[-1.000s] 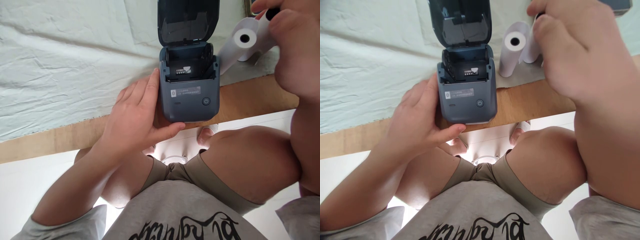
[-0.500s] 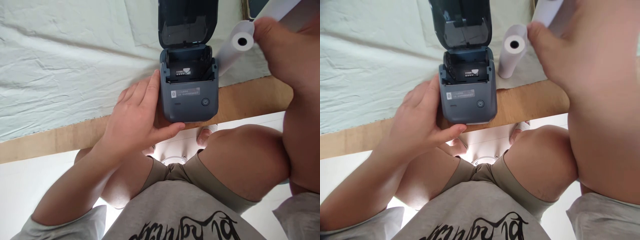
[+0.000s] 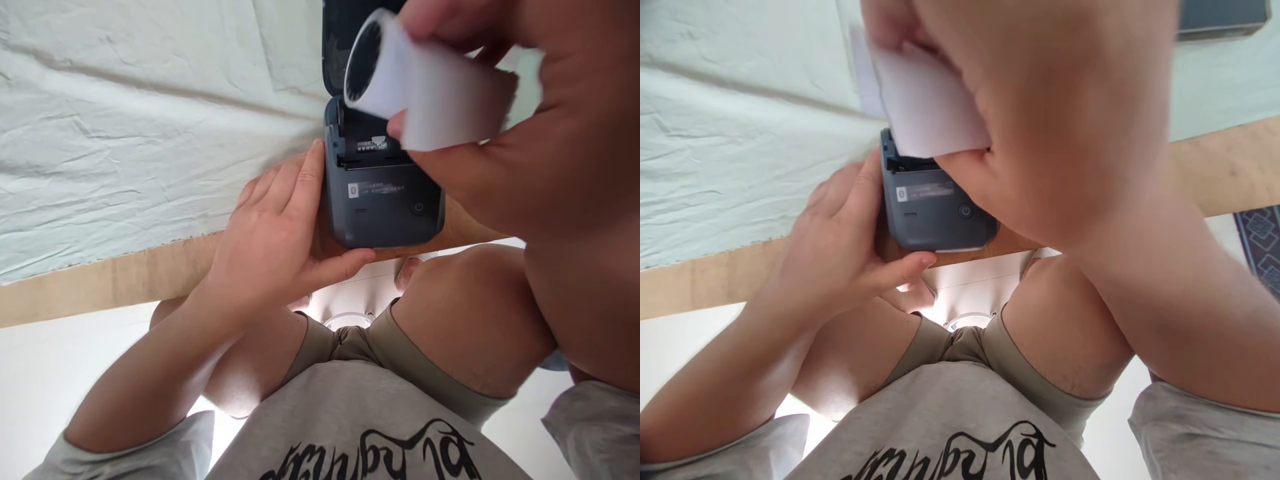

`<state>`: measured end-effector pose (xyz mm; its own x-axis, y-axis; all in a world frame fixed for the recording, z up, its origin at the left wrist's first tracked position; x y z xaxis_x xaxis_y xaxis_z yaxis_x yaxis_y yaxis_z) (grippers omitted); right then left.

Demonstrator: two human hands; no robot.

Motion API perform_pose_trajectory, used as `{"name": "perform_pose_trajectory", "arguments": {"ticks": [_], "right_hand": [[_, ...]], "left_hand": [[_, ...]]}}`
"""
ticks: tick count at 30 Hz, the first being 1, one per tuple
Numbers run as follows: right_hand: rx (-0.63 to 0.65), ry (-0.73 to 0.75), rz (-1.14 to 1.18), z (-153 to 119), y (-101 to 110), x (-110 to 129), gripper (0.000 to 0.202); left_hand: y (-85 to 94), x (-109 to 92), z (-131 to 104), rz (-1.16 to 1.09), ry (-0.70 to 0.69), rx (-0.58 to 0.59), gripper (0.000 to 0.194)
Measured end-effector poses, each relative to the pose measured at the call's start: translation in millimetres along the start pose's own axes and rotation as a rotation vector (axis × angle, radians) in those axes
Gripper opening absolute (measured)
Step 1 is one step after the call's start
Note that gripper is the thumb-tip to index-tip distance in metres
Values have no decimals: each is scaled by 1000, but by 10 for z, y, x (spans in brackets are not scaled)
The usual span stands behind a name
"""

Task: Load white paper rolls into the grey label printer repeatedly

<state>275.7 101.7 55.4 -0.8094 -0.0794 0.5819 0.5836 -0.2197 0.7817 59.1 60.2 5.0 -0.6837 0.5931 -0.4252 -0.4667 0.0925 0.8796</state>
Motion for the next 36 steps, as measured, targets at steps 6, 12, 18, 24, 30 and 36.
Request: {"name": "perform_pose_trajectory", "arguments": {"ticks": [6, 12, 18, 24, 30, 36], "right_hand": [[212, 320, -318, -106, -202, 340, 55], [201, 286, -375, -89, -183, 281, 73], [215, 253, -387, 2, -238, 236, 88], [175, 321, -349, -128, -158, 269, 81], [151, 408, -297, -256, -92, 343, 66], [184, 596, -256, -318, -178, 432, 58]], "left_hand": [[7, -24, 2, 16, -26, -6, 104], [-2, 3, -14, 15, -56, -20, 105], [-8, 19, -41, 60, -109, -41, 103], [-19, 33, -37, 59, -63, -27, 103], [-18, 54, -43, 51, -70, -37, 103], [-16, 78, -56, 20, -69, -44, 104]]}}
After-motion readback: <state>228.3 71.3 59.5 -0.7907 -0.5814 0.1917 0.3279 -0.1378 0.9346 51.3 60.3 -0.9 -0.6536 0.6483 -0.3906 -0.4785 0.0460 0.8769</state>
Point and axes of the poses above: each hand's wrist, its own z-axis towards the middle knuckle, its own y-axis out of the back of the hand, x = y × z, the point moved 8 cm from there along z, towards the middle knuckle, and after that the axes turned 6 degrees about -x, right-handed, at the moved point
